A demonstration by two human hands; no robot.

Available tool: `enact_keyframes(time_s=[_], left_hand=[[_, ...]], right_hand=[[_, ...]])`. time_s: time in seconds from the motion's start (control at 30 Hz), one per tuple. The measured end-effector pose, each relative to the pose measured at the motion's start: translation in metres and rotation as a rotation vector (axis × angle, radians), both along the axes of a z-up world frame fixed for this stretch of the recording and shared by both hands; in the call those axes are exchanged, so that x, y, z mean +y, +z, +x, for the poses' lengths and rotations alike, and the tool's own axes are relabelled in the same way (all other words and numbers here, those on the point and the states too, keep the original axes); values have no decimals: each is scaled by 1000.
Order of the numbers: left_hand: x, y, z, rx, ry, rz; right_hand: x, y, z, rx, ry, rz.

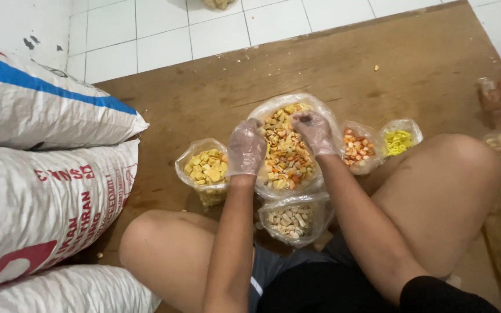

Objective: Mixing various snack items from smaller plastic bags into a larger one by hand

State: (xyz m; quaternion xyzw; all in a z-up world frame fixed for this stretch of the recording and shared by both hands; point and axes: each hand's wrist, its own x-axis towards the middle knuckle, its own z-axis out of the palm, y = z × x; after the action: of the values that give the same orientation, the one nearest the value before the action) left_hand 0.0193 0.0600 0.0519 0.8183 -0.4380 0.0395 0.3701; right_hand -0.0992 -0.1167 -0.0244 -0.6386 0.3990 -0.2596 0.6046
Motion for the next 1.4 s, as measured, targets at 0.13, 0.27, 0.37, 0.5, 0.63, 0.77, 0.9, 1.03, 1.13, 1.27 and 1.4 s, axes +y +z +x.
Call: enact_keyframes(time_s=[0.13,0.27,0.37,0.5,0.63,0.77,0.9,1.03,1.13,1.27,1.4], left_hand=[[37,-22,17,39,112,222],[87,-75,70,114,295,490],[114,-112,109,171,430,694],[117,-65,99,227,327,870],[120,-17,80,-106,168,804],[103,53,47,285,66,337],[94,17,58,370,183,509],[92,-16,74,381,279,616],[104,-55,95,153,341,824],[101,-43,78,60,259,794],[71,-8,38,124,155,605]], right_hand=[[31,40,14,-46,72,53],[59,47,37,-99,92,201],[80,60,42,-137,213,209],[105,65,51,-118,274,223],[130,49,64,-209,386,264],[144,35,71,-300,388,359],[147,57,58,-342,385,360],[131,40,52,-287,348,354],[111,50,37,-257,337,305],[79,58,10,-221,308,164],[43,86,-18,-42,340,-75]])
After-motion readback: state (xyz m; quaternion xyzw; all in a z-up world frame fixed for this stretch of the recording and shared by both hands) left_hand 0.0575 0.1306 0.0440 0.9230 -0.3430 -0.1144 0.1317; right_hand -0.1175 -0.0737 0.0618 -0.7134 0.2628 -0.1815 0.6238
